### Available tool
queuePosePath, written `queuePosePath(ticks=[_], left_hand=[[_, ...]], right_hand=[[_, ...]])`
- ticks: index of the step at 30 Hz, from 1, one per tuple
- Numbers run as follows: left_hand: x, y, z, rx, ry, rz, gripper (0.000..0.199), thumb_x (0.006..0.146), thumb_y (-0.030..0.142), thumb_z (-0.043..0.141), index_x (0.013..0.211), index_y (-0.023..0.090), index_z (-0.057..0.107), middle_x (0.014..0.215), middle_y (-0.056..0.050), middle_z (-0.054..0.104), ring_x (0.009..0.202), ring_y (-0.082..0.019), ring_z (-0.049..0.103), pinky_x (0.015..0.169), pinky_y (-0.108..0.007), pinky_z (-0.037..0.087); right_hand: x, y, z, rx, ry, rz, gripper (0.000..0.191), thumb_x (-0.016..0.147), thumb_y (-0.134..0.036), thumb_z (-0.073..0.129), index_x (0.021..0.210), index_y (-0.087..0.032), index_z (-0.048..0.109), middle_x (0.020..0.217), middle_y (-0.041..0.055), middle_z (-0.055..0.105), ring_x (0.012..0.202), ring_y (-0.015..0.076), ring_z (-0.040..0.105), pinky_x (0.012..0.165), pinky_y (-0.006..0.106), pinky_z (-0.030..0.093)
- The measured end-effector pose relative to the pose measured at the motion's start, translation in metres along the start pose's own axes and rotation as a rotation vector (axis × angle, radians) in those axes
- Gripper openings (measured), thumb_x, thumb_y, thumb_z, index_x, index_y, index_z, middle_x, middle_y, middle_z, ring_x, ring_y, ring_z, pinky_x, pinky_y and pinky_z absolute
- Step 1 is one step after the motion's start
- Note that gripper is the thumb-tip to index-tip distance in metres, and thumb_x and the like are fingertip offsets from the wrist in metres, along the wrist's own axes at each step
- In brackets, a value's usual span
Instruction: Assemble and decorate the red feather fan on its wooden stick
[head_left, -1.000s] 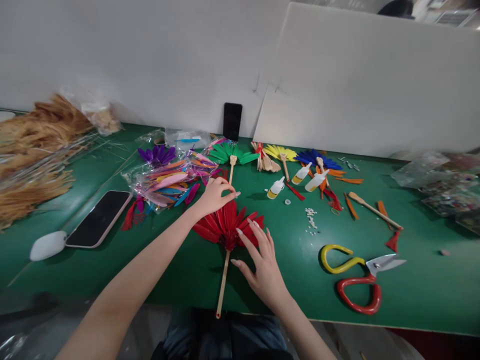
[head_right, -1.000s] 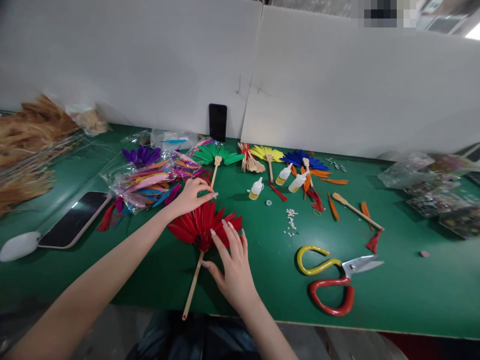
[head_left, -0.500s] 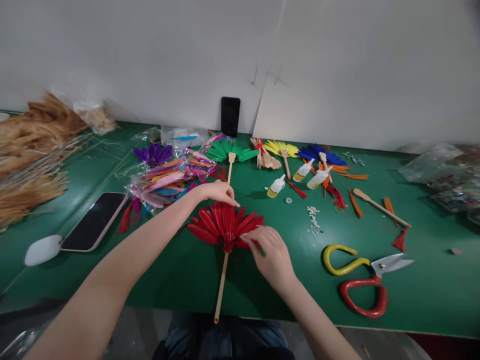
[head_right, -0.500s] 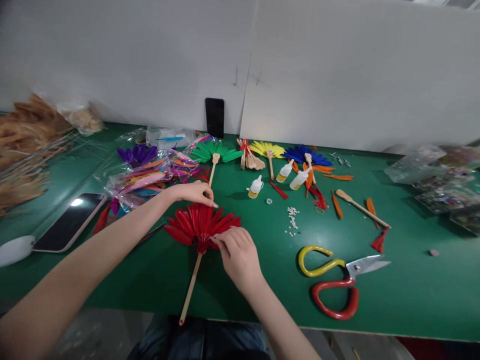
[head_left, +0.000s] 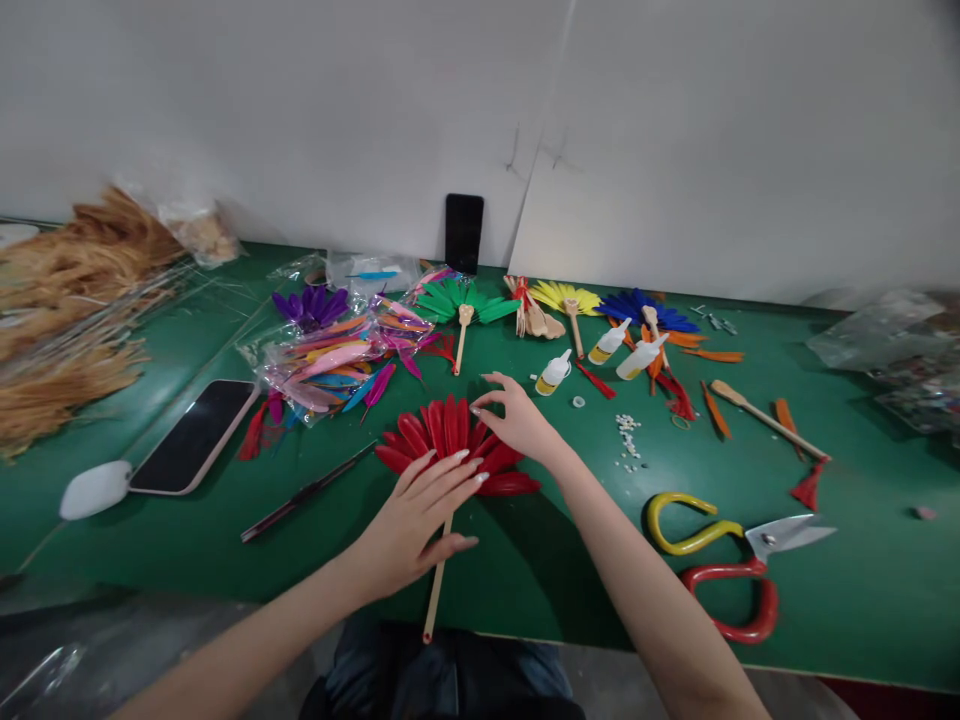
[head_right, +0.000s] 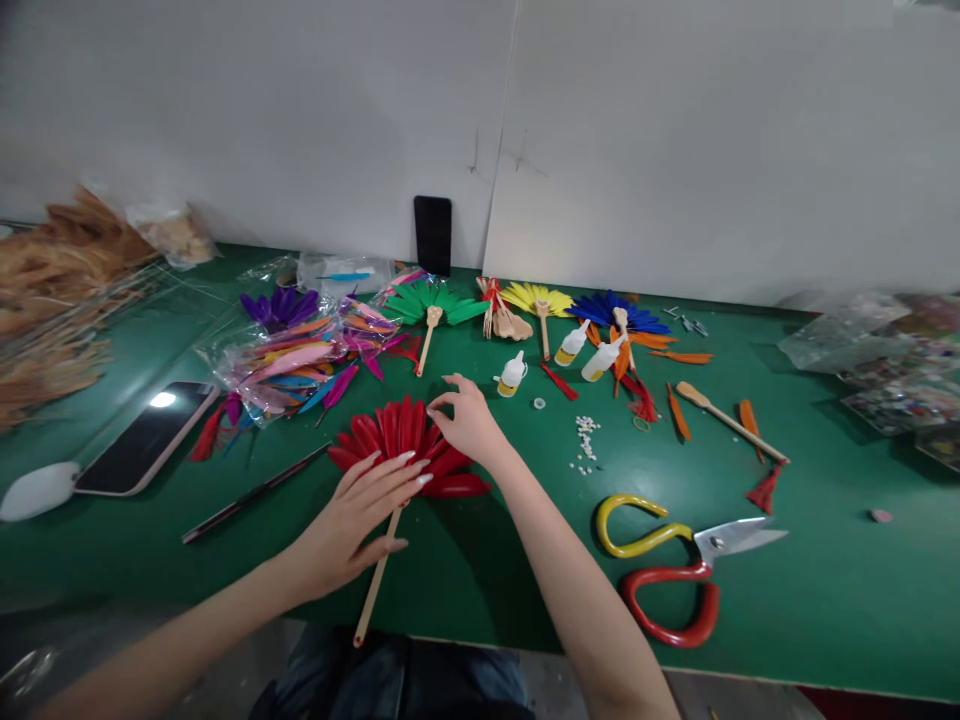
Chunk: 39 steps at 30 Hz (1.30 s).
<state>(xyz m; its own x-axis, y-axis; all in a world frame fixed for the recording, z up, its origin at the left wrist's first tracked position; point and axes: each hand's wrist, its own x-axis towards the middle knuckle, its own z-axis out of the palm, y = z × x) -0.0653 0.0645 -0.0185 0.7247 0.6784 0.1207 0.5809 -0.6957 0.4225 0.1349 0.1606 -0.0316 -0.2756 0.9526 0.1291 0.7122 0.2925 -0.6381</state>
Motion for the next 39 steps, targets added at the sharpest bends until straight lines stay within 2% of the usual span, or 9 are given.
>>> queuePosePath(ticks=[3, 8, 14, 17, 20, 23, 27, 34, 39], left_hand=[[-0.010, 0.001, 0.004, 0.044, -0.049, 0.017, 0.063, 0.091, 0.042, 0.039, 0.145, 0.027, 0.011, 0.148, -0.003, 0.025, 0.136, -0.024, 0.020, 0.111, -0.045, 0.014], [-0.012, -0.005, 0.005, 0.108, -0.036, -0.002, 0.069, 0.089, 0.044, 0.040, 0.144, 0.026, 0.003, 0.147, -0.003, 0.025, 0.136, -0.025, 0.020, 0.111, -0.046, 0.013], [-0.019, -0.003, 0.010, 0.204, -0.022, -0.022, 0.073, 0.089, 0.049, 0.039, 0.145, 0.020, 0.001, 0.148, -0.006, 0.021, 0.137, -0.025, 0.016, 0.111, -0.045, 0.011], [-0.019, -0.002, 0.012, 0.258, 0.009, -0.038, 0.072, 0.090, 0.049, 0.037, 0.145, 0.018, 0.003, 0.148, -0.007, 0.020, 0.137, -0.025, 0.015, 0.111, -0.045, 0.008], [-0.018, -0.001, 0.012, 0.318, 0.017, -0.047, 0.070, 0.090, 0.050, 0.035, 0.145, 0.016, 0.006, 0.149, -0.006, 0.019, 0.137, -0.023, 0.013, 0.111, -0.043, 0.004], [-0.018, -0.001, 0.013, 0.350, 0.008, -0.048, 0.069, 0.091, 0.051, 0.033, 0.145, 0.015, 0.008, 0.149, -0.006, 0.017, 0.138, -0.022, 0.011, 0.111, -0.042, 0.000], [-0.017, -0.001, 0.013, 0.365, 0.001, -0.046, 0.068, 0.091, 0.051, 0.031, 0.145, 0.015, 0.009, 0.150, -0.005, 0.016, 0.138, -0.022, 0.010, 0.111, -0.042, -0.001], [-0.016, -0.001, 0.015, 0.372, 0.013, -0.060, 0.070, 0.090, 0.054, 0.031, 0.145, 0.015, 0.009, 0.150, -0.006, 0.017, 0.138, -0.022, 0.012, 0.111, -0.042, 0.000], [-0.016, -0.001, 0.015, 0.371, 0.032, -0.065, 0.070, 0.090, 0.053, 0.032, 0.144, 0.015, 0.010, 0.149, -0.006, 0.019, 0.137, -0.023, 0.013, 0.111, -0.042, 0.002]], right_hand=[[0.002, -0.005, -0.002, -0.005, -0.036, 0.018, 0.012, 0.079, -0.022, 0.059, 0.082, -0.018, 0.070, 0.131, 0.0125, 0.048, 0.128, 0.0280, 0.038, 0.101, 0.049, 0.035], [0.004, -0.007, 0.002, -0.020, -0.034, 0.024, 0.010, 0.078, -0.019, 0.060, 0.080, -0.017, 0.070, 0.130, 0.0132, 0.049, 0.127, 0.0276, 0.040, 0.104, 0.051, 0.031], [0.004, -0.003, 0.004, 0.007, 0.008, 0.028, 0.016, 0.082, -0.017, 0.054, 0.086, -0.017, 0.069, 0.128, 0.0127, 0.051, 0.123, 0.0259, 0.044, 0.104, 0.051, 0.030], [0.005, -0.006, 0.000, 0.082, 0.042, 0.052, 0.022, 0.086, -0.030, 0.051, 0.088, -0.018, 0.069, 0.125, 0.0127, 0.052, 0.121, 0.0259, 0.045, 0.103, 0.050, 0.030], [0.008, -0.010, 0.002, 0.118, 0.069, 0.055, 0.027, 0.081, -0.043, 0.055, 0.082, -0.020, 0.070, 0.124, 0.0114, 0.053, 0.120, 0.0276, 0.045, 0.104, 0.050, 0.027], [0.013, -0.013, 0.009, 0.111, 0.108, 0.049, 0.020, 0.079, -0.038, 0.060, 0.078, -0.021, 0.070, 0.121, 0.0108, 0.055, 0.117, 0.0265, 0.047, 0.105, 0.052, 0.024], [0.018, -0.012, 0.014, 0.109, 0.138, 0.046, 0.010, 0.078, -0.028, 0.061, 0.073, -0.022, 0.067, 0.116, 0.0092, 0.057, 0.111, 0.0248, 0.052, 0.103, 0.053, 0.025], [0.017, -0.008, 0.012, 0.057, 0.198, 0.023, 0.012, 0.079, -0.026, 0.059, 0.070, -0.020, 0.064, 0.109, 0.0093, 0.060, 0.107, 0.0245, 0.054, 0.101, 0.055, 0.026], [0.012, -0.008, 0.012, -0.063, 0.264, 0.027, 0.025, 0.083, -0.036, 0.055, 0.065, -0.020, 0.062, 0.093, 0.0087, 0.061, 0.097, 0.0245, 0.057, 0.100, 0.054, 0.028]])
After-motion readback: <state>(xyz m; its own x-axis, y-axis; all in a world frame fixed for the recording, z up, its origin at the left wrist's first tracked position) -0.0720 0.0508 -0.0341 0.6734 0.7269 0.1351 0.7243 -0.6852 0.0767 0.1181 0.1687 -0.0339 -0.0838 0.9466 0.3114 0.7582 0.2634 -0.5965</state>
